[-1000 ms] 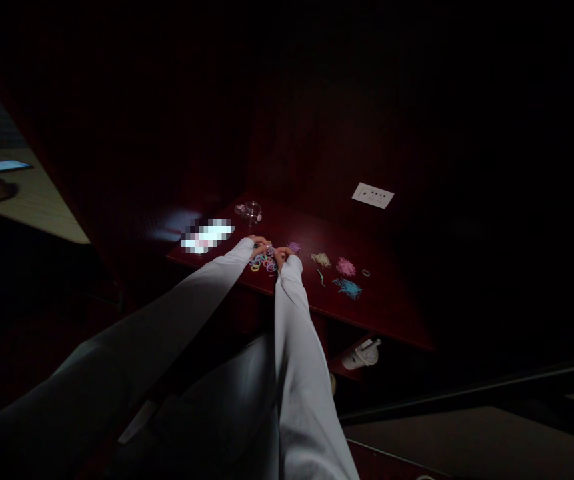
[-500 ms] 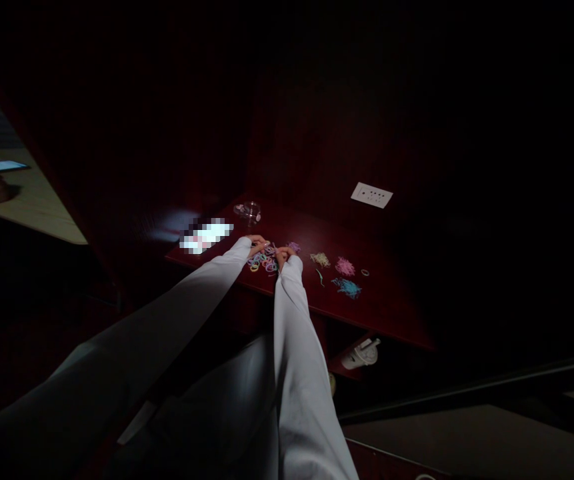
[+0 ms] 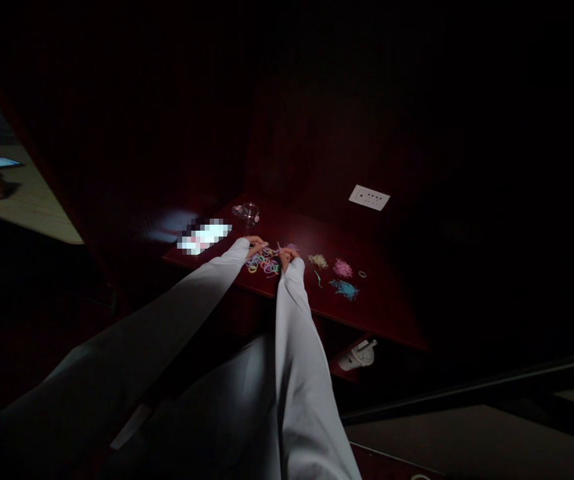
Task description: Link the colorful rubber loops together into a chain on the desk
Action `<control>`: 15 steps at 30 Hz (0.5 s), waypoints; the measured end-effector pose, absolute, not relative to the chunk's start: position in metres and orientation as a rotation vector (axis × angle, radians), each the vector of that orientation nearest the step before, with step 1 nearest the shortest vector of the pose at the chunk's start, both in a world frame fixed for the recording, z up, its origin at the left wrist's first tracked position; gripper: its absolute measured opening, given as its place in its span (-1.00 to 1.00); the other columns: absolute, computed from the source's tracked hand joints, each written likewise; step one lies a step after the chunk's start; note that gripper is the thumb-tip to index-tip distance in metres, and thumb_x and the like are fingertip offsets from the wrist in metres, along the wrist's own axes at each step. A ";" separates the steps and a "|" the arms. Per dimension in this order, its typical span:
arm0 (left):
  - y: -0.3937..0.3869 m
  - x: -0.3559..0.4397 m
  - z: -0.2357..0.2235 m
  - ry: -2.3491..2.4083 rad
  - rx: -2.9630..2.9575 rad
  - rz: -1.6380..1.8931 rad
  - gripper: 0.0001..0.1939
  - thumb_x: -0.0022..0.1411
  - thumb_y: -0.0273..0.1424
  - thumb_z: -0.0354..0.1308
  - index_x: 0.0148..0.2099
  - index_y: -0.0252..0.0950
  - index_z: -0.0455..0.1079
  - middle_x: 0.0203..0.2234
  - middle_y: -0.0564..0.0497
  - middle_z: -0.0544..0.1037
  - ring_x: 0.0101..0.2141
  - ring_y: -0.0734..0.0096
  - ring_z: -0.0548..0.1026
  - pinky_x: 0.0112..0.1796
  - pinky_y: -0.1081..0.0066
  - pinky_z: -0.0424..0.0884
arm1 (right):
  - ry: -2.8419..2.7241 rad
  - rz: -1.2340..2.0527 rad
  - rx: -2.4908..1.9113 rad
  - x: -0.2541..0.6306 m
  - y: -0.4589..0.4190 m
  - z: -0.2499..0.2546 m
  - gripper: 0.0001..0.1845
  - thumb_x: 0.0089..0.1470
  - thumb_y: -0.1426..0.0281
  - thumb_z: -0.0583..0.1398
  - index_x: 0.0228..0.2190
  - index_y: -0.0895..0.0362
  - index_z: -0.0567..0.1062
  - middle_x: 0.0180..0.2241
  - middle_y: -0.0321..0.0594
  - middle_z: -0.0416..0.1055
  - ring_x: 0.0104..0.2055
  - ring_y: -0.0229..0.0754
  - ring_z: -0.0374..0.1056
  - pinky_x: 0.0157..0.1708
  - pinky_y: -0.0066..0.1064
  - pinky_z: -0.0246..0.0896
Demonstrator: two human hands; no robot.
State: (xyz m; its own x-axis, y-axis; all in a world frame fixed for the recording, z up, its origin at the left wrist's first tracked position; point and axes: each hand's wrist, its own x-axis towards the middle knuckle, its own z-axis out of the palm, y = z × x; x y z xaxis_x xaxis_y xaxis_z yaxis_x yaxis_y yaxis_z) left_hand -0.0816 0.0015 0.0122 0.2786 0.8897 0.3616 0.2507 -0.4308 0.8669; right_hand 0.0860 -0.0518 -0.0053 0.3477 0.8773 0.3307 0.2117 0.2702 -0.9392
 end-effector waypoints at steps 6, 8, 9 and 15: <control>0.004 -0.080 0.010 1.054 1.851 1.155 -0.67 0.23 -0.12 0.28 -0.42 -0.27 0.49 -0.59 0.05 0.59 -0.50 0.42 0.49 -0.28 0.40 0.45 | -1.090 0.446 -1.372 0.103 -0.037 -0.003 -0.58 0.01 0.00 0.20 -0.38 0.13 0.49 -0.48 -0.21 0.50 -0.51 -0.20 0.32 -0.55 -0.39 0.25; 0.006 -0.079 0.008 1.065 1.841 1.148 -0.73 0.25 -0.22 0.27 -0.42 -0.27 0.49 -0.59 0.07 0.59 -0.51 0.43 0.49 -0.22 0.38 0.46 | -1.061 0.350 -1.434 0.115 -0.029 -0.001 -0.58 0.05 0.01 0.16 -0.39 0.13 0.47 -0.50 -0.21 0.47 -0.47 -0.19 0.31 -0.48 -0.39 0.21; 0.007 -0.078 0.007 1.069 1.837 1.149 -0.75 0.25 -0.25 0.27 -0.43 -0.27 0.48 -0.60 0.07 0.58 -0.51 0.43 0.49 -0.19 0.37 0.46 | -1.061 0.311 -1.458 0.121 -0.026 -0.001 -0.59 0.06 0.02 0.15 -0.39 0.13 0.47 -0.49 -0.21 0.46 -0.45 -0.18 0.31 -0.43 -0.39 0.20; 0.011 -0.075 -0.001 1.057 1.890 1.211 -0.71 0.28 -0.21 0.24 -0.43 -0.26 0.49 -0.59 0.07 0.58 -0.43 0.38 0.53 -0.12 0.35 0.44 | -1.246 0.156 -1.523 0.139 -0.008 0.004 -0.73 0.03 0.14 0.24 -0.46 0.09 0.53 -0.38 -0.15 0.50 -0.21 -0.06 0.32 -0.06 -0.24 0.20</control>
State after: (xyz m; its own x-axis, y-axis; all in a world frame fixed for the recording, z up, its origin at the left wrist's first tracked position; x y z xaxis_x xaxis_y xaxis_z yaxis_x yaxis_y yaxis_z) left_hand -0.0751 0.0105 -0.0013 0.2491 0.8804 0.4036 0.2811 -0.4645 0.8398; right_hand 0.1388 -0.0076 0.0039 0.4366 0.7509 0.4956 0.6051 0.1626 -0.7794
